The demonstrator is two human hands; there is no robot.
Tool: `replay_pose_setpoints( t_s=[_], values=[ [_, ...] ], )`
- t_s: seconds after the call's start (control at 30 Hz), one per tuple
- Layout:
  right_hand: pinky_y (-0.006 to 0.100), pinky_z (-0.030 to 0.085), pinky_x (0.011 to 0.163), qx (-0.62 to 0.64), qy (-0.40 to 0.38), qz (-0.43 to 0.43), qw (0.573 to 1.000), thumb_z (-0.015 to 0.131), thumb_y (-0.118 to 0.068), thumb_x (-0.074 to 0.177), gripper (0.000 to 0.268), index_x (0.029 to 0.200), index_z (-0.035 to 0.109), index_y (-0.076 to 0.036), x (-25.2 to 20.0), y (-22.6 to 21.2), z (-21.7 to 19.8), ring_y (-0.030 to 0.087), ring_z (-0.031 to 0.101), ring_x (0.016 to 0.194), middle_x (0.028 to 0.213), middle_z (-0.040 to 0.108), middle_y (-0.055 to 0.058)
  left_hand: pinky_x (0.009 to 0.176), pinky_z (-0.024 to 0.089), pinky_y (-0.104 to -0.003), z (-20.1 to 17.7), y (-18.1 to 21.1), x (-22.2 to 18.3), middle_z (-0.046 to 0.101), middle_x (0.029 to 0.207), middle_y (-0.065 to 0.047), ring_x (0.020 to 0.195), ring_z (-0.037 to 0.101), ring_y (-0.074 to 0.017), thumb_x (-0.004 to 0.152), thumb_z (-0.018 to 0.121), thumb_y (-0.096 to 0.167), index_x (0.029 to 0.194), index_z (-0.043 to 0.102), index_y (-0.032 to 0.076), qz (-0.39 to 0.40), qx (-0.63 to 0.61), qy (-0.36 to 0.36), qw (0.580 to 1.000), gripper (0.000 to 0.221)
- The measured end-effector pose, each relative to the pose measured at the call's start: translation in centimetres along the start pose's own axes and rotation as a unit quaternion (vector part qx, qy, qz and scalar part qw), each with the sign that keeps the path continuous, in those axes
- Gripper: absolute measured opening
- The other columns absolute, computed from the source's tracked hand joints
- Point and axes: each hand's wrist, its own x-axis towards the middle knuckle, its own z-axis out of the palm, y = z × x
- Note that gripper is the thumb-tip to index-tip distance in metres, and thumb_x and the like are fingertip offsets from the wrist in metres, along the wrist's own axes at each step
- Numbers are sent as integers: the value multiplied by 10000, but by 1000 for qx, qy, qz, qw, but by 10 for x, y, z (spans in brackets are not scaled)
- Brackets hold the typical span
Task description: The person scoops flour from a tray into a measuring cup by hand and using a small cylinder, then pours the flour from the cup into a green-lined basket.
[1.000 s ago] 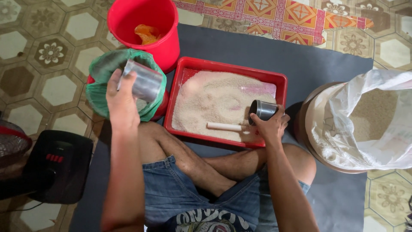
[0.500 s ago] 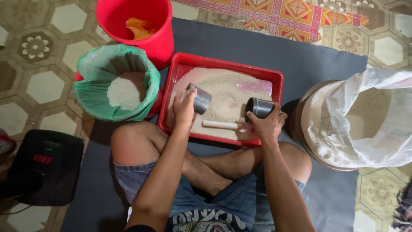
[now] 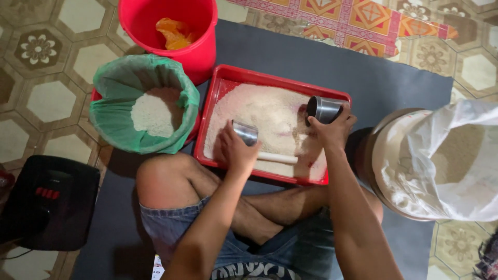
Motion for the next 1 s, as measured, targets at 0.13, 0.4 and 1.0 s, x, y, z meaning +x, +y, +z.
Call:
replay_pose_setpoints(
  t_s=[0.13, 0.4, 1.0],
  values=[
    [569, 409, 1098, 80, -34, -92, 992, 1028, -292, 532, 1091, 1413, 417, -87, -26, -53, -3, 568, 476, 1257, 1293, 443, 318, 1136, 394, -619, 17, -9, -1, 305, 1520, -310, 1387, 383, -542, 629, 892, 173, 1609, 198, 15, 86, 117, -18, 989, 1211],
    [492, 436, 1143, 74, -170, -109, 977, 1002, -336, 475, 1094, 1432, 483, -236, -44, -78, 41, 408, 463, 1349, 1375, 429, 144, 1138, 414, -557, 17, 0, 5, 313, 1522, -335, 1405, 398, -528, 614, 813, 213, 1632, 129, 60, 36, -34, -40, 998, 1236],
    [477, 449, 1108, 65, -37, 77, 994, 974, -463, 575, 1057, 1465, 451, -235, -33, -10, -30, 394, 547, 1266, 1343, 472, 204, 1187, 341, -566, -7, 1, -11, 375, 1525, -303, 1442, 387, -461, 703, 827, 347, 1615, 202, 53, -27, -126, -12, 992, 1145]
  ],
)
